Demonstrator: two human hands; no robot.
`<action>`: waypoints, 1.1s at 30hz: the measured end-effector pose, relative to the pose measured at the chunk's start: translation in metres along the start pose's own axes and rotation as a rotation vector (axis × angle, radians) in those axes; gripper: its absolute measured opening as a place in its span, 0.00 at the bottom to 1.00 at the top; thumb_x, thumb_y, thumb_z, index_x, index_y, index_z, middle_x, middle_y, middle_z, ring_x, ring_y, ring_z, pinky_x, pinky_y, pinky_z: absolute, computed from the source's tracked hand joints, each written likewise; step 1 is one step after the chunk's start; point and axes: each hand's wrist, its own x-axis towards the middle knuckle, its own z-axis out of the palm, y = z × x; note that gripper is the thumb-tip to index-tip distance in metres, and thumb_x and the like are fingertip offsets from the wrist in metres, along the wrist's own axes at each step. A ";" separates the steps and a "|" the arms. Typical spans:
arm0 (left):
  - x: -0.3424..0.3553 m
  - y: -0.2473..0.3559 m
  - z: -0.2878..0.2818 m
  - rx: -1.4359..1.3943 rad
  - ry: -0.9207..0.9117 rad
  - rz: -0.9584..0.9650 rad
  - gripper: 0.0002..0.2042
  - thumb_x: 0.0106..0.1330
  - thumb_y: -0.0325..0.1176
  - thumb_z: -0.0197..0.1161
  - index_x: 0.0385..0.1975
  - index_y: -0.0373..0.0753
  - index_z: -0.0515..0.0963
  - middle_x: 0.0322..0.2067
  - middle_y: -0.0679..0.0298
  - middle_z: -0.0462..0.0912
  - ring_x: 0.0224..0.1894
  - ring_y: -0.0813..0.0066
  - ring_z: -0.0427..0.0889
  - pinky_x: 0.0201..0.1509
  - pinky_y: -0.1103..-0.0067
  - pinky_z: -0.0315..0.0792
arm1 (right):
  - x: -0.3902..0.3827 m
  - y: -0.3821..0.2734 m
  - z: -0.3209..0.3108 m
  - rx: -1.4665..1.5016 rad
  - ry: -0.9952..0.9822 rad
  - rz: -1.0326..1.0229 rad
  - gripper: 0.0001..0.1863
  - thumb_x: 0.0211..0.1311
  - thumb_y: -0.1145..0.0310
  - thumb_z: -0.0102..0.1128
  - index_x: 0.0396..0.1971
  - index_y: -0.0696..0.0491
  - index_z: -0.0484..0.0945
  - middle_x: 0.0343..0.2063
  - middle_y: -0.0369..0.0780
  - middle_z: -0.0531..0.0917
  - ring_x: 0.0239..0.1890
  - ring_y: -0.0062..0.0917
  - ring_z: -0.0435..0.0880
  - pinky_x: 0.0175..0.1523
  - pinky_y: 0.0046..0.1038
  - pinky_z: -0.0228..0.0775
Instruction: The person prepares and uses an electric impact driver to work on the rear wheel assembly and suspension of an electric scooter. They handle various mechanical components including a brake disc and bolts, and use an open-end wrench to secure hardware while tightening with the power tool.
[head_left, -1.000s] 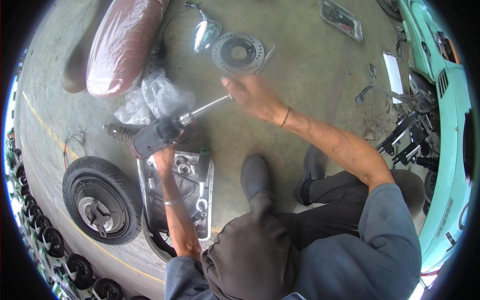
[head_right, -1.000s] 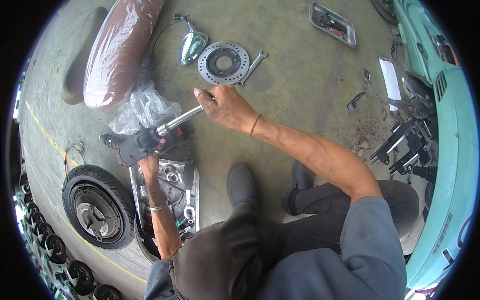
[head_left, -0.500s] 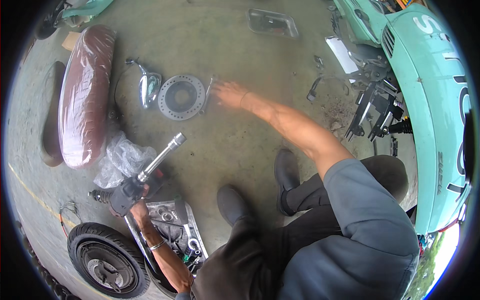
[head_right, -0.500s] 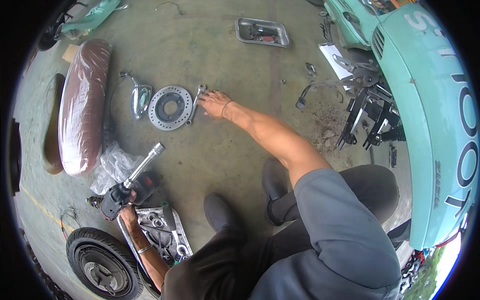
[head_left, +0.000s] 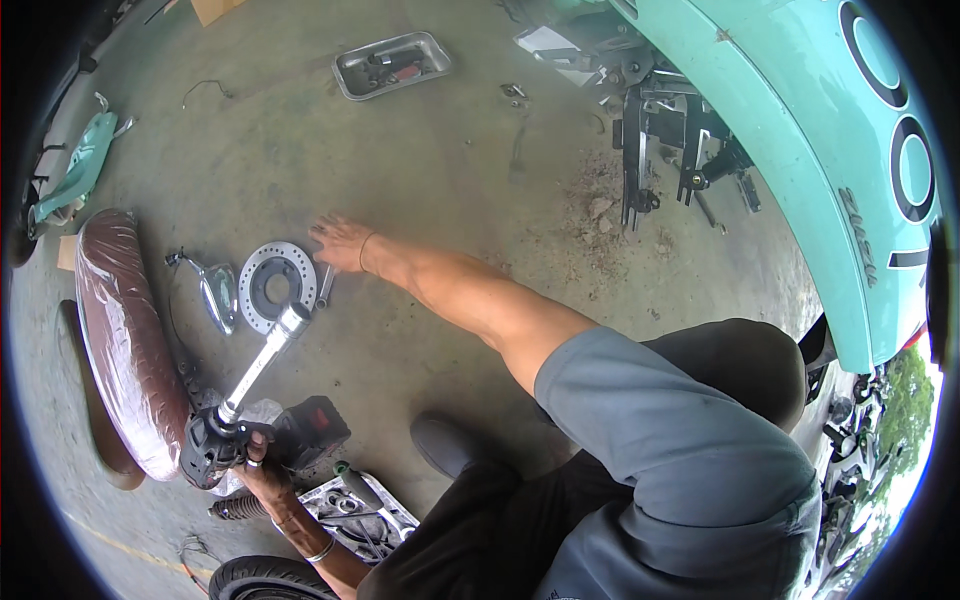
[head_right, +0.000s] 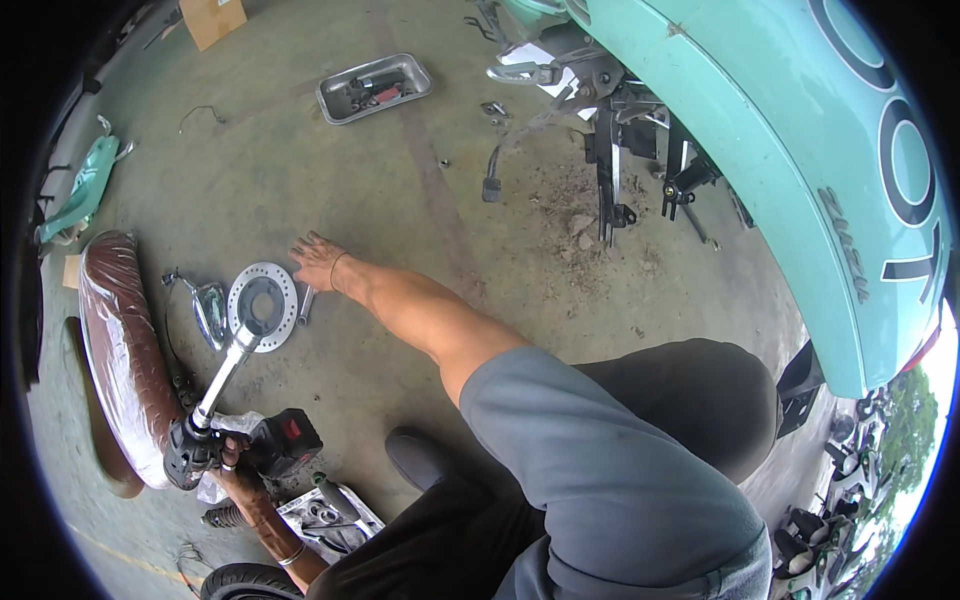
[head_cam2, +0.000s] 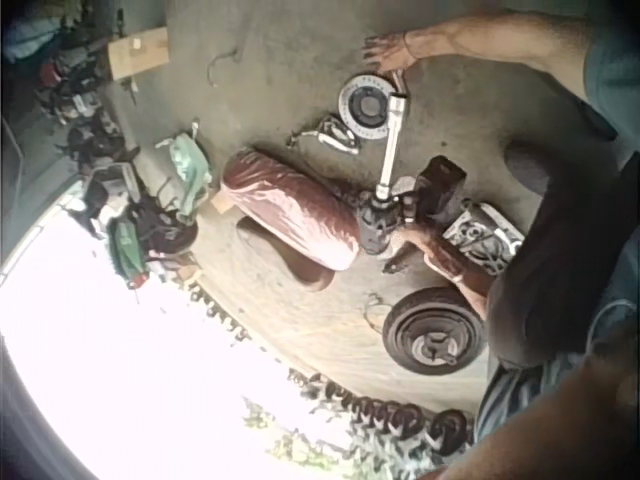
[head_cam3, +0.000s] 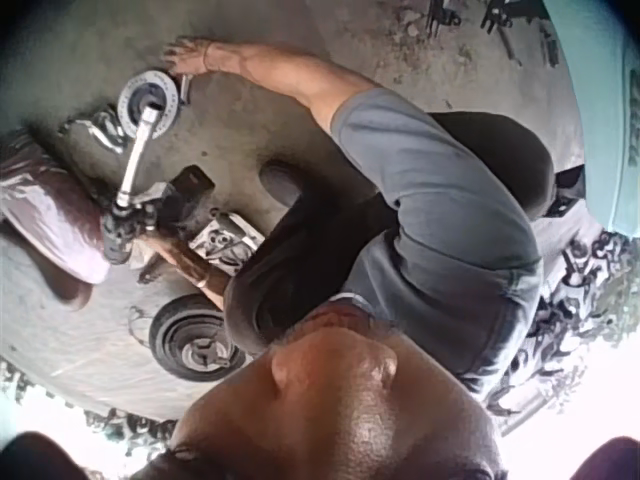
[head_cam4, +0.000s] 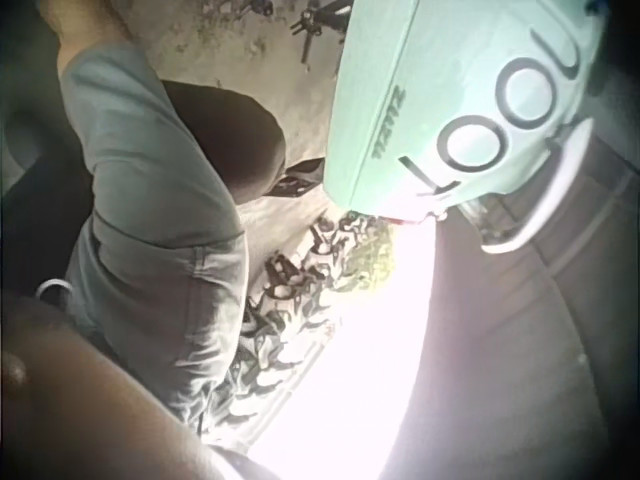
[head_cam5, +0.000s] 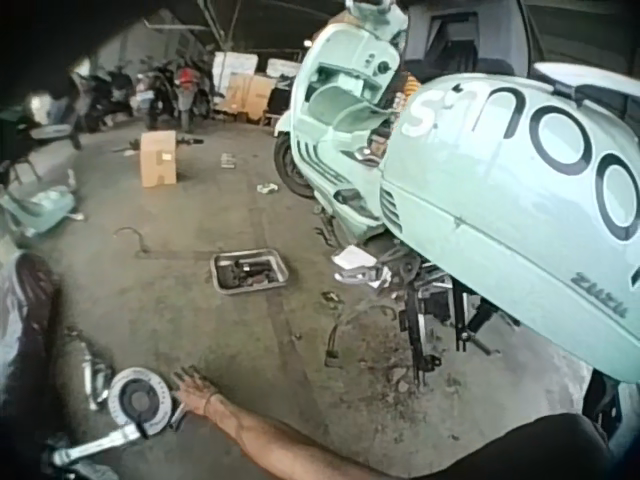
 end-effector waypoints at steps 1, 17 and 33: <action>0.008 0.011 0.009 0.016 -0.012 0.011 0.17 0.52 0.43 0.72 0.27 0.37 0.75 0.23 0.66 0.75 0.27 0.75 0.73 0.35 0.77 0.67 | -0.001 -0.002 -0.001 -0.015 -0.016 -0.005 0.18 0.55 0.57 0.66 0.47 0.42 0.82 0.62 0.44 0.70 0.70 0.39 0.59 0.72 0.49 0.49; -0.032 -0.076 0.036 0.205 0.031 -0.100 0.11 0.55 0.34 0.69 0.34 0.37 0.77 0.32 0.67 0.78 0.33 0.77 0.75 0.38 0.78 0.69 | -0.202 0.035 -0.015 0.536 -0.321 0.407 0.14 0.65 0.69 0.56 0.48 0.58 0.74 0.46 0.49 0.79 0.52 0.47 0.78 0.60 0.53 0.64; -0.022 -0.133 0.039 0.864 -0.052 -0.146 0.11 0.67 0.34 0.58 0.44 0.36 0.79 0.40 0.59 0.82 0.42 0.67 0.79 0.47 0.68 0.73 | -0.147 0.245 0.029 0.402 0.291 0.842 0.16 0.63 0.68 0.59 0.50 0.56 0.75 0.50 0.51 0.75 0.56 0.45 0.74 0.59 0.41 0.69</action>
